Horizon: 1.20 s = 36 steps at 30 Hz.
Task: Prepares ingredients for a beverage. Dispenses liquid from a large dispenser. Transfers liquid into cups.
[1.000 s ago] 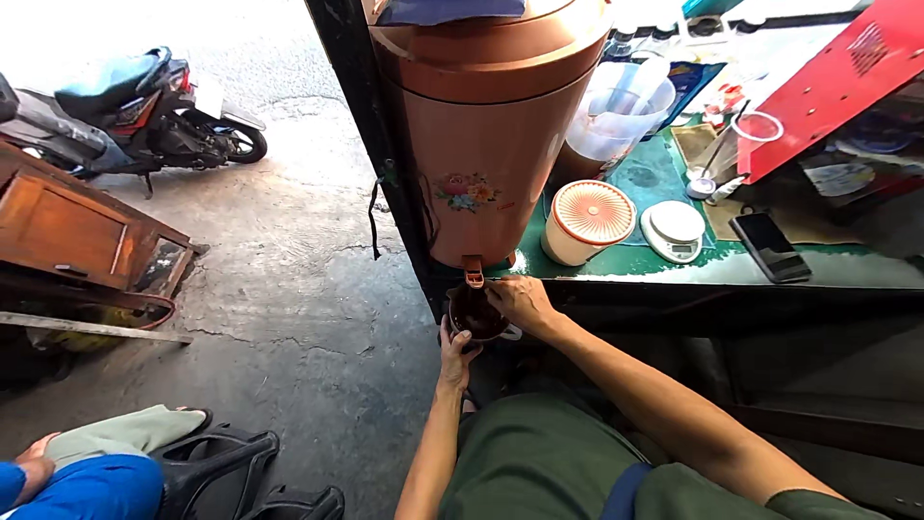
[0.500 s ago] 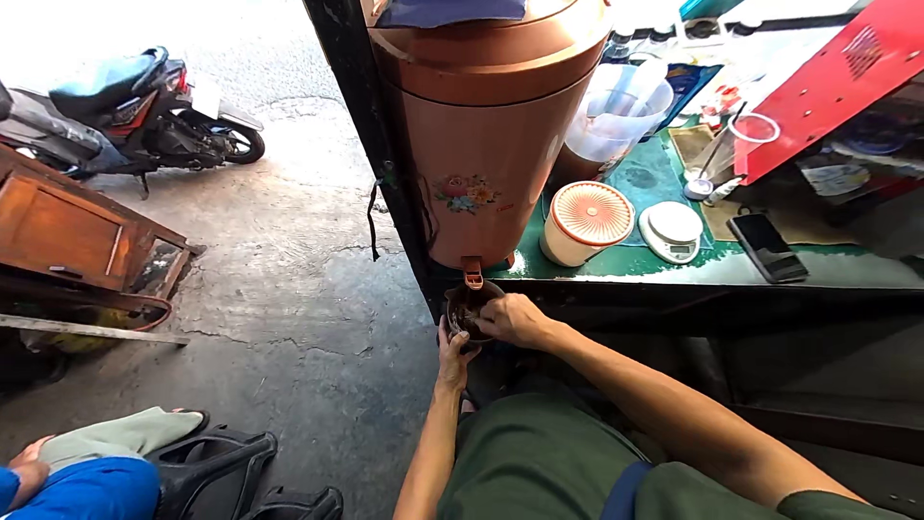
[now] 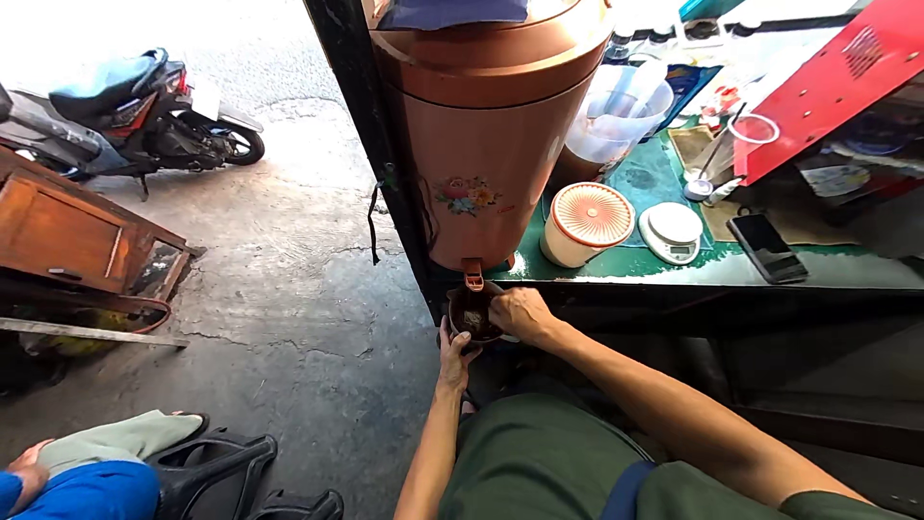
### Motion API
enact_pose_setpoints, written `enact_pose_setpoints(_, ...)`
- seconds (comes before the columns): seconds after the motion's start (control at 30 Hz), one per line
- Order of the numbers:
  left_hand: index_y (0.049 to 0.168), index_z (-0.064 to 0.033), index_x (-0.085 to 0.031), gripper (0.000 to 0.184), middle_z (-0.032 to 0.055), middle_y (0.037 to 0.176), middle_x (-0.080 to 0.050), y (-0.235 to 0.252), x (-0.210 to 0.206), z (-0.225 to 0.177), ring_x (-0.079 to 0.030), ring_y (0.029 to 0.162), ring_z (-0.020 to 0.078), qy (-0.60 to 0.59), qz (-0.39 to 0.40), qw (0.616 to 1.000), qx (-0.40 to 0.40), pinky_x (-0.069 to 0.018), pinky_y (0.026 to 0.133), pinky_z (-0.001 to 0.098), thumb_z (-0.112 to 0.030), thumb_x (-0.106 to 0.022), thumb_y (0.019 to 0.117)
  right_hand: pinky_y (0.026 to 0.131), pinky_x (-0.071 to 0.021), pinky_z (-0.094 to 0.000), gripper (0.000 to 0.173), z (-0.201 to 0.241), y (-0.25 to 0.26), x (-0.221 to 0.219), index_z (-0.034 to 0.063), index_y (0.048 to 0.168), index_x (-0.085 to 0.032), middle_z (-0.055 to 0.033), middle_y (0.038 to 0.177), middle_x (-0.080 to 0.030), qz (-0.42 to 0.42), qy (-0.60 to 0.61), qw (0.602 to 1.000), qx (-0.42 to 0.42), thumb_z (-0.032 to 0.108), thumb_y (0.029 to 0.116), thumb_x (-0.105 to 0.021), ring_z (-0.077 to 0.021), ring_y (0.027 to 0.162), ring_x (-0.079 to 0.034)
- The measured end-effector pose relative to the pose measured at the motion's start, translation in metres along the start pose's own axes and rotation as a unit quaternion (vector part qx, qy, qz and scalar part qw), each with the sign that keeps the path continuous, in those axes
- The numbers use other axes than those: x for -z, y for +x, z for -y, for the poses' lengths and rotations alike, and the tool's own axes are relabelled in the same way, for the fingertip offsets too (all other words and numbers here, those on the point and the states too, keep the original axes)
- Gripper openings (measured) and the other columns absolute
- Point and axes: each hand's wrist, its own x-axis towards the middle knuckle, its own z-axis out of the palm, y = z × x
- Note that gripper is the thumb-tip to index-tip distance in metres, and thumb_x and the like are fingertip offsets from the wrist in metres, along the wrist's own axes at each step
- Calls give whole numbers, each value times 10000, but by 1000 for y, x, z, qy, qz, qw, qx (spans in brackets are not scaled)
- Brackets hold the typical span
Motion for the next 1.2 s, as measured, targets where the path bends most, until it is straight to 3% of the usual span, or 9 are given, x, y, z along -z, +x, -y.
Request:
enact_pose_setpoints(0.07,1648,-228,-50,1217,216,1597,-322,1,0,1,-476,1344,397,3,4,1000,0,-512,963,591,-409,-792,700,782,-481,-634,416,5,-7,6,-27,888,-665,-243,893,-685,46,25,997,58,328,1025,-496,-440,930,-678)
enact_pose_setpoints(0.2,1647,-233,-76,1188,206,1608,-310,1,0,3,-474,1347,393,-2,-3,1000,1,-512,963,589,-379,-787,707,782,-534,-590,387,-6,6,-4,23,941,-737,-196,909,-724,-113,44,992,-20,317,1036,-503,-391,934,-712)
enact_pose_setpoints(0.37,1646,-223,-61,1227,213,1591,-333,1,-2,1,-479,1341,397,1,0,1000,-2,-512,962,596,-412,-802,686,803,-484,-634,418,9,-7,6,-33,913,-671,-249,926,-691,58,14,997,58,326,1030,-492,-444,957,-677)
enact_pose_setpoints(0.5,1647,-222,-76,1205,215,1586,-338,1,-2,2,-486,1330,394,3,-7,1000,-5,-518,949,588,-393,-796,695,783,-532,-595,391,-2,6,-6,19,940,-731,-199,914,-722,-106,52,993,-6,320,1036,-500,-394,935,-710)
enact_pose_setpoints(0.67,1646,-218,-67,1235,217,1579,-349,0,-3,1,-498,1323,391,7,-2,1000,-5,-522,952,583,-436,-807,681,801,-485,-637,417,6,-3,3,-31,907,-666,-252,925,-689,62,7,997,55,328,1028,-492,-448,958,-675)
enact_pose_setpoints(0.83,1647,-223,-79,1172,218,1594,-328,-2,-3,2,-490,1328,401,3,-8,1000,1,-516,955,594,-367,-781,719,817,-530,-594,371,-5,6,-9,35,1033,-745,-200,969,-731,-99,37,994,-31,306,1037,-492,-397,982,-708)
enact_pose_setpoints(0.97,1647,-227,-63,1229,224,1580,-345,0,-3,2,-488,1328,405,9,-5,1000,0,-512,955,602,-416,-796,678,795,-488,-638,413,5,-8,1,-37,904,-667,-256,925,-692,38,16,998,53,316,1023,-490,-453,956,-681)
enact_pose_setpoints(1.1,1649,-233,-68,1209,210,1610,-307,-1,-3,2,-469,1350,401,6,-3,1000,0,-510,960,598,-401,-794,696,770,-530,-595,386,-7,3,-11,12,947,-729,-203,904,-723,-115,51,992,-3,310,1033,-499,-397,920,-712)
enact_pose_setpoints(1.2,1649,-230,-68,1231,212,1605,-315,0,-4,0,-473,1350,405,4,-5,1000,-1,-513,961,602,-405,-809,681,814,-510,-621,383,0,1,-3,-23,975,-692,-252,982,-708,-19,-3,999,-29,284,1029,-470,-443,999,-689)
